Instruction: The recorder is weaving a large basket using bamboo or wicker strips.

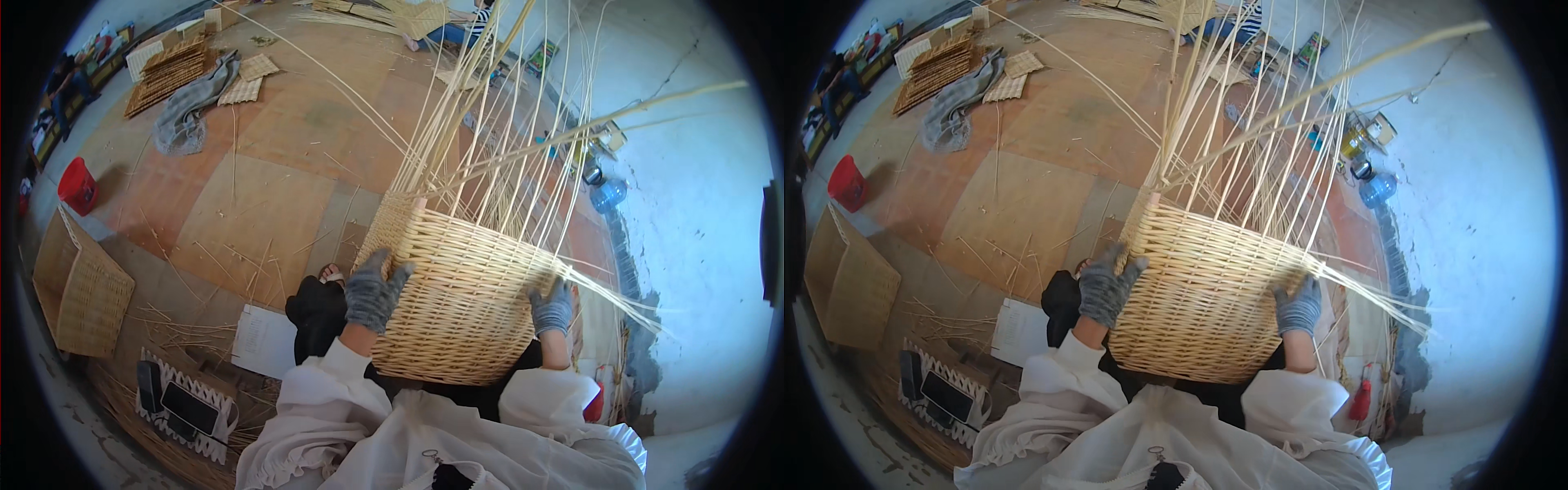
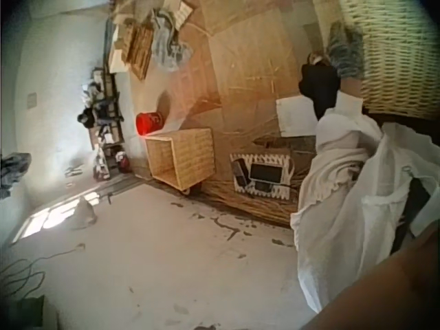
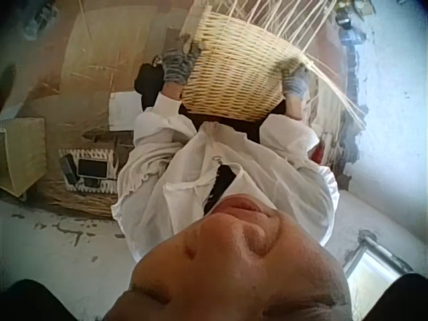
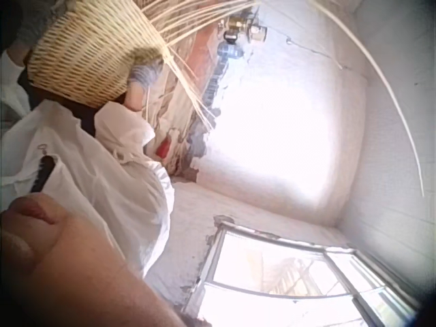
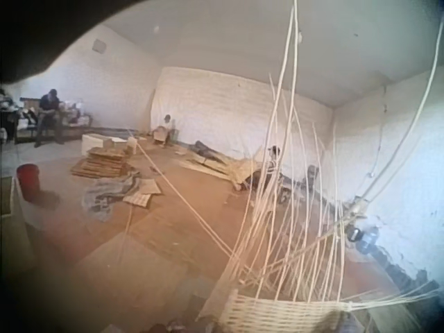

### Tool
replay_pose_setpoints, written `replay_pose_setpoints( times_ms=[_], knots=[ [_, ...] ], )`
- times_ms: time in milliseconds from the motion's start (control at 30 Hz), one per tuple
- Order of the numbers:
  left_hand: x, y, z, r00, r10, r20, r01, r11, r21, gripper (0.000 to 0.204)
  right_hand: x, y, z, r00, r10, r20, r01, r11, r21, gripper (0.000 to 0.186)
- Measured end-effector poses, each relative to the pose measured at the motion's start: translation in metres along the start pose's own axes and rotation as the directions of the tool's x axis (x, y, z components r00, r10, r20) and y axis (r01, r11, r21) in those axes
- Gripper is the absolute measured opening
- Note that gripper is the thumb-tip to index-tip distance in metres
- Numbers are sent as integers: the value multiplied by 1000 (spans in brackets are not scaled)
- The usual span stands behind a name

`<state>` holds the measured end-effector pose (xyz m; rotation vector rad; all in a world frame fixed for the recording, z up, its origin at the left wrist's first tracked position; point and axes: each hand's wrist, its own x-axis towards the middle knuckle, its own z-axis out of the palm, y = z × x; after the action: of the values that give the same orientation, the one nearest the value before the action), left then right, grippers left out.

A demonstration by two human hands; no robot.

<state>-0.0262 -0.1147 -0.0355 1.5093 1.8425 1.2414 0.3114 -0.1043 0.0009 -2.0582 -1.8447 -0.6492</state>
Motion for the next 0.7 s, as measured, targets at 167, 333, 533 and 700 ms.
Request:
replay_pose_setpoints(
  times_ms=[167, 333, 533, 700],
  knots=[
    [68, -7, 32, 965, 248, -85, -253, 797, -549, 56, 77, -184, -81, 955, -285, -84, 241, 577, 781, 34],
    [79, 8, 43, 976, 216, -11, -151, 646, -748, 58, 140, -250, -79, 873, -480, -92, 431, 667, 608, 34],
    [83, -19, 55, 983, 184, -5, -108, 559, -822, 61, 117, -285, -91, 743, -662, 93, 493, 636, 594, 33],
    [88, -9, 51, 976, 201, 83, -56, 598, -800, 57, 112, -270, -93, 692, -711, 121, 537, 620, 572, 32]
  ],
)
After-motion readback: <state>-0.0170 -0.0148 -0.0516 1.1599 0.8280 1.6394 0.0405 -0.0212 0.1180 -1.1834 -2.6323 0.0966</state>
